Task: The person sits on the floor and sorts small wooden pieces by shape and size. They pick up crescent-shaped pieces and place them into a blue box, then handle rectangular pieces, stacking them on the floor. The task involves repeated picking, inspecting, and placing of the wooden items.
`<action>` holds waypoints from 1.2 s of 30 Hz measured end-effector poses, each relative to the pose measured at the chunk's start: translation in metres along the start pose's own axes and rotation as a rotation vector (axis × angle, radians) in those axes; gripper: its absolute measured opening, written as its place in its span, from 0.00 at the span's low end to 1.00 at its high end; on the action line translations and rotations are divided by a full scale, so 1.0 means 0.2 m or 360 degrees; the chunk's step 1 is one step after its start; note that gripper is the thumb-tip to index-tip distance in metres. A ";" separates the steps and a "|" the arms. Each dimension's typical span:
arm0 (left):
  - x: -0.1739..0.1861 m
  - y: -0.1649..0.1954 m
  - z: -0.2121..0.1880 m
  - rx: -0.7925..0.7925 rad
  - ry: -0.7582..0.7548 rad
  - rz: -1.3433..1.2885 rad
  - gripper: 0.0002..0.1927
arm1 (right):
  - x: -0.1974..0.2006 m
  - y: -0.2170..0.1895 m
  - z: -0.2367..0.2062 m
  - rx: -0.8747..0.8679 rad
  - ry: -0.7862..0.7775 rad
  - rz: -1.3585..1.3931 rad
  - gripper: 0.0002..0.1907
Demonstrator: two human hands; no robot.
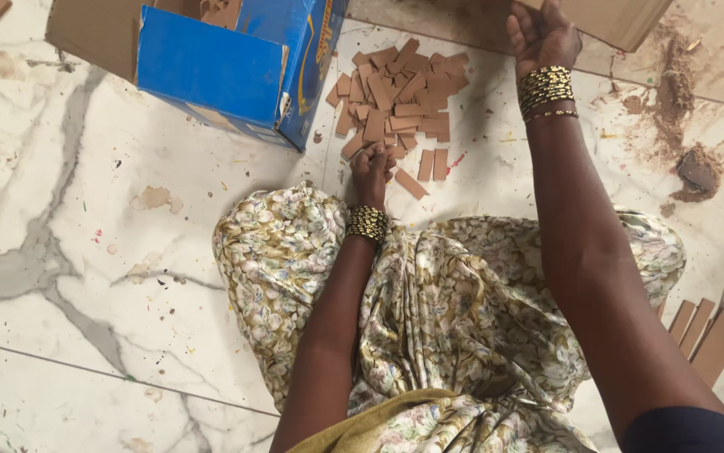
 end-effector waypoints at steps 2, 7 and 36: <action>0.01 0.00 -0.02 0.0070 0.0072 -0.0006 0.16 | 0.00 0.01 -0.02 -0.0006 0.0008 0.0017 0.10; -0.02 0.04 -0.05 0.0020 0.0012 -0.0040 0.18 | 0.01 0.07 -0.10 -0.0148 -0.0086 0.0130 0.11; 0.29 0.18 0.16 0.0037 0.0222 0.0073 0.39 | 0.06 0.73 -0.71 0.0754 -0.1257 -0.2581 0.28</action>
Point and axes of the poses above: each hand's wrist, its own z-axis towards the middle knuckle, its own x-axis out of the back of the hand, y = z × x, the point moved 7 cm from there along z, towards the middle knuckle, and after that the axes turned 2 degrees about z, right-handed, at the moved point
